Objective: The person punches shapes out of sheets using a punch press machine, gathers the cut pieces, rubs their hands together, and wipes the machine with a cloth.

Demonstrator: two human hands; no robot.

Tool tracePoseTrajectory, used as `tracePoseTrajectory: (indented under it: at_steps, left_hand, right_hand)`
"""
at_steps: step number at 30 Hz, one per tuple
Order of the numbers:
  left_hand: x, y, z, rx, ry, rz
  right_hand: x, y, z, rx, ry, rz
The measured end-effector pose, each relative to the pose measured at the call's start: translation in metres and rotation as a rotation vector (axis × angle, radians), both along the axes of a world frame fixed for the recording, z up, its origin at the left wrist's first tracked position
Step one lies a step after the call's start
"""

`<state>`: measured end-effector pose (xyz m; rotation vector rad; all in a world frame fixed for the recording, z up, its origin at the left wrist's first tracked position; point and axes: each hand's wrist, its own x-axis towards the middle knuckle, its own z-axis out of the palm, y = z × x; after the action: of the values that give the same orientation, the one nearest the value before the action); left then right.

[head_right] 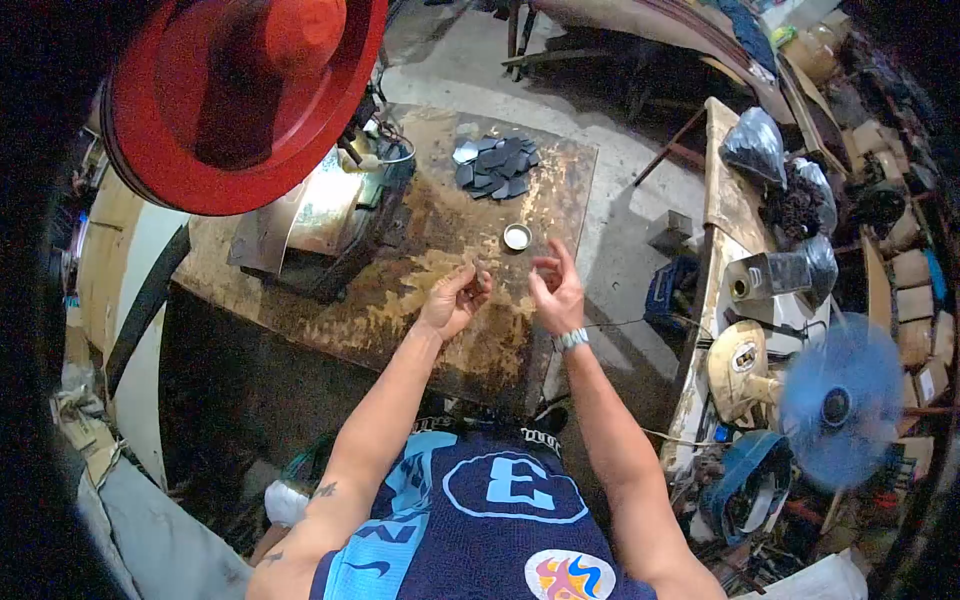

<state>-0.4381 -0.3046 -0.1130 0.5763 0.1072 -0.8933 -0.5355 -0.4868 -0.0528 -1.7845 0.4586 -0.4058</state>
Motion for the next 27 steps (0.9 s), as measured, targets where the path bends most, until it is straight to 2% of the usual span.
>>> tracePoseTrajectory:
  at_steps: [1, 2, 3, 5, 7, 9, 13, 16, 19, 21, 22, 27]
  left_hand:
    - [-0.006, 0.005, 0.011, -0.042, 0.089, -0.021]
    - [-0.011, 0.010, 0.024, -0.031, 0.091, -0.016]
    - [-0.023, 0.018, 0.037, -0.043, 0.097, -0.026]
    - [-0.042, 0.032, 0.051, -0.033, 0.114, -0.039]
    - [-0.058, 0.044, 0.064, -0.221, -0.041, -0.071]
    - [-0.073, 0.054, 0.080, -0.180, -0.039, -0.059]
    - [-0.085, 0.068, 0.095, -0.246, -0.113, -0.093]
    - [-0.091, 0.074, 0.095, -0.214, -0.043, -0.068]
    - [-0.092, 0.078, 0.087, -0.268, -0.139, -0.100]
    - [-0.095, 0.080, 0.087, -0.284, -0.071, -0.110]
    - [-0.098, 0.082, 0.093, -0.212, -0.029, -0.081]
    - [-0.101, 0.083, 0.084, -0.251, -0.014, -0.049]
  right_hand:
    - [-0.009, 0.008, 0.012, -0.003, 0.002, 0.074]
    - [-0.022, 0.018, 0.024, 0.115, -0.052, 0.175]
    - [-0.035, 0.036, 0.057, 0.074, -0.028, 0.239]
    - [-0.051, 0.052, 0.083, 0.001, -0.046, 0.399]
    - [-0.060, 0.063, 0.105, 0.008, -0.084, 0.422]
    - [-0.062, 0.065, 0.120, -0.074, -0.066, 0.500]
    - [-0.062, 0.070, 0.130, -0.101, -0.109, 0.597]
    - [-0.065, 0.077, 0.140, -0.096, -0.089, 0.650]
    - [-0.067, 0.085, 0.140, -0.070, -0.101, 0.649]
    - [-0.068, 0.089, 0.141, -0.088, -0.095, 0.659]
    - [-0.068, 0.090, 0.142, -0.109, -0.087, 0.659]
    - [-0.082, 0.092, 0.144, -0.208, -0.113, 0.726]
